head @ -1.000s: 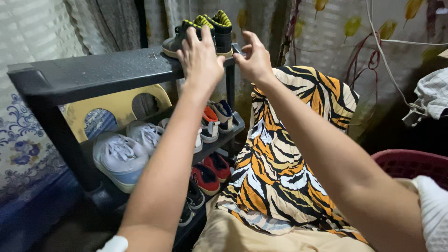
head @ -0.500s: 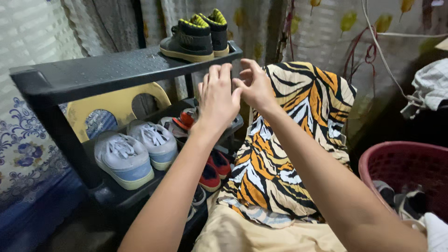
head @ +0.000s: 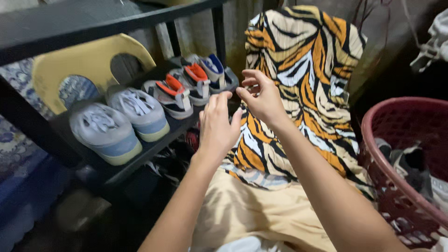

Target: The person unlaces a grey sneaker, places it on a shoe rack, then picks up a red and blue sneaker and begins to lace it. The person handles the shoes and laces by hand, working on each shoe individually.

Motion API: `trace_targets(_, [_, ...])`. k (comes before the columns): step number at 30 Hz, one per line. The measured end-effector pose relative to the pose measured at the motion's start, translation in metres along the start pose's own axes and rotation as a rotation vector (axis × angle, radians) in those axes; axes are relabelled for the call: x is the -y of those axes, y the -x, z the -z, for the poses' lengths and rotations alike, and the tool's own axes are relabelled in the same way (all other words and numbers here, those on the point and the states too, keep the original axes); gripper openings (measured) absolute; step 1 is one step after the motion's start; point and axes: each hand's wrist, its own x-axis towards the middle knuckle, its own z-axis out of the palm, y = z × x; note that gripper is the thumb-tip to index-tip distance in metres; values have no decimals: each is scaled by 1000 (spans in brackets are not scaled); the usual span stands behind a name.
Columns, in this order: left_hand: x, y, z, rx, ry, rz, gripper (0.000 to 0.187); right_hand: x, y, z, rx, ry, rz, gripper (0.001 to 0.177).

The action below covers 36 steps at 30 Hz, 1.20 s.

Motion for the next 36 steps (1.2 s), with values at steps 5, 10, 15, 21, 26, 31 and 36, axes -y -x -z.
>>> trace_targets(5, [2, 43, -17, 69, 64, 84, 42, -27, 42, -7, 16, -35, -43, 41])
trace_targets(10, [10, 80, -34, 160, 70, 141, 44, -50, 82, -13, 71, -14, -225, 35])
trace_targets(15, [33, 100, -43, 214, 31, 227, 41, -62, 106, -25, 139, 16, -366, 27])
trace_targets(21, [86, 101, -68, 175, 54, 334, 35, -91, 100, -48, 252, 72, -300, 19])
trace_targets(26, [135, 93, -95, 167, -3, 376, 34, -121, 78, -76, 284, 164, -235, 18])
trace_targets(31, [175, 86, -123, 226, -49, 467, 36, -155, 52, -103, 392, 319, -186, 17])
trace_targets(36, [200, 82, -147, 271, -90, 546, 49, -190, 31, -130, 482, 427, -19, 28])
